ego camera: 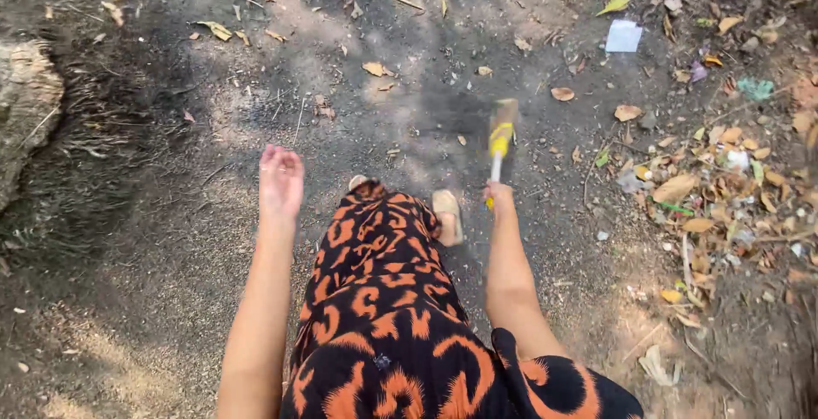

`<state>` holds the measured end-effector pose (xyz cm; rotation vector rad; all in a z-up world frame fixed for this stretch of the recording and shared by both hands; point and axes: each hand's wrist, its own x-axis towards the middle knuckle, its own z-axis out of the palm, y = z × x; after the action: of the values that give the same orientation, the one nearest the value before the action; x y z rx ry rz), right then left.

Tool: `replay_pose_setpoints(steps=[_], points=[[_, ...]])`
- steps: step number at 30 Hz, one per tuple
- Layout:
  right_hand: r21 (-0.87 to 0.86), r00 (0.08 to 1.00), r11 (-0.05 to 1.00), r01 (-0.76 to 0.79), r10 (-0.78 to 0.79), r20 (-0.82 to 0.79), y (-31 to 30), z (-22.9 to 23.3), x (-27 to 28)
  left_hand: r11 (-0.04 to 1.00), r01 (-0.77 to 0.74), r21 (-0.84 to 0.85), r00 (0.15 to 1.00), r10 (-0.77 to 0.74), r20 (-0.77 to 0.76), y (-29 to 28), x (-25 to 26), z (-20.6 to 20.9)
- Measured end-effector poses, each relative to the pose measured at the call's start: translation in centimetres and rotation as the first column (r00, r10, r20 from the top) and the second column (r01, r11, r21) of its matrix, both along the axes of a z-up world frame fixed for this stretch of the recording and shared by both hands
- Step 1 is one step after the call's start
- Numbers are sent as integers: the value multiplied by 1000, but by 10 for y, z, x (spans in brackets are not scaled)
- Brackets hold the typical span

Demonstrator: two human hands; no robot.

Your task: The person sweeps leaves and debris along the ground using a broom, and moves dried palm fronds by hand.

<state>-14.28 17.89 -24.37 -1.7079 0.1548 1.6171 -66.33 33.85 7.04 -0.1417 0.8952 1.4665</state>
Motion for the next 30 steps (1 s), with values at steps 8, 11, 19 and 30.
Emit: replay_pose_setpoints(steps=[8, 11, 19, 30], points=[[-23, 893, 947, -320, 310, 325, 45, 126, -131, 986, -154, -60, 975, 162, 154, 50, -17, -4], [85, 947, 969, -230, 243, -210, 94, 161, -199, 981, -167, -99, 966, 183, 181, 50, -28, -23], [14, 421, 907, -421, 209, -882, 226, 9, -308, 974, -195, -112, 974, 206, 96, 100, -53, -43], [-80, 912, 969, 232, -246, -328, 180, 37, -16, 984, -147, -105, 955, 168, 243, 204, -17, -53]])
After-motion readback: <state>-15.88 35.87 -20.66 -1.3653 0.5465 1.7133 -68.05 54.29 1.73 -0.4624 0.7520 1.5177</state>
